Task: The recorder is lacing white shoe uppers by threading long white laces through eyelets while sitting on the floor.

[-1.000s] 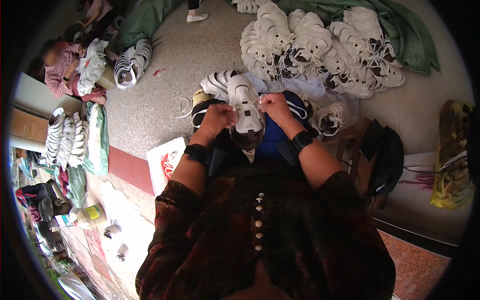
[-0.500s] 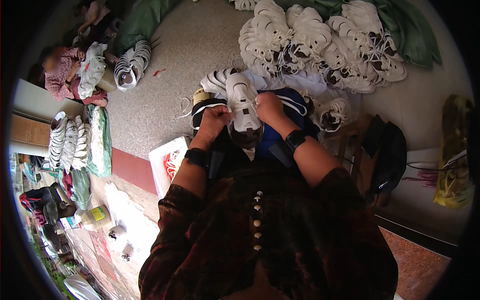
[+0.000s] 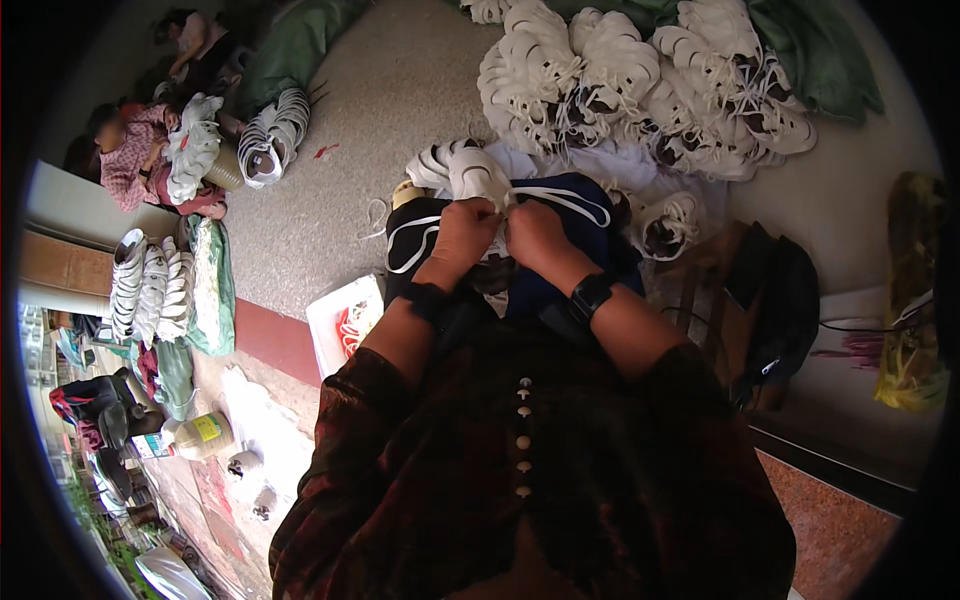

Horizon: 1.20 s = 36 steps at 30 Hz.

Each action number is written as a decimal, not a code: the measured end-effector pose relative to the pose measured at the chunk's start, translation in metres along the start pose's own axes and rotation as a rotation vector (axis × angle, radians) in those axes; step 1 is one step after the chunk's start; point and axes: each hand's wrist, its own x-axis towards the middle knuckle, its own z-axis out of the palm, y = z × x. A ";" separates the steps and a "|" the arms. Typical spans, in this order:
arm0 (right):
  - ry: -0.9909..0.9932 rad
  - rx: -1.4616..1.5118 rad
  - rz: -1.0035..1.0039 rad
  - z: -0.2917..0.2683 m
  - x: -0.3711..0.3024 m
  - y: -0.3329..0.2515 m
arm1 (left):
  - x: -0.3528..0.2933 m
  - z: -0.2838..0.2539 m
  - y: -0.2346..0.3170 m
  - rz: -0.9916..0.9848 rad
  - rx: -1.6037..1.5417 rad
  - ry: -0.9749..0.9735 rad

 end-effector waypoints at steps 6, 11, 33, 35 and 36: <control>0.052 0.183 0.067 0.006 0.003 0.011 | 0.007 0.014 0.004 0.078 0.344 -0.065; 0.047 0.178 0.118 0.012 0.002 0.016 | 0.010 0.019 0.015 0.120 0.632 -0.091; -0.065 0.200 -0.205 0.022 0.023 -0.026 | -0.009 -0.035 -0.046 -0.549 -0.618 -0.005; -0.059 0.218 -0.204 0.020 0.023 -0.028 | -0.007 -0.027 -0.056 -0.522 -0.559 0.032; -0.081 0.220 -0.180 0.020 0.023 -0.029 | -0.005 -0.024 -0.061 -0.484 -0.462 0.032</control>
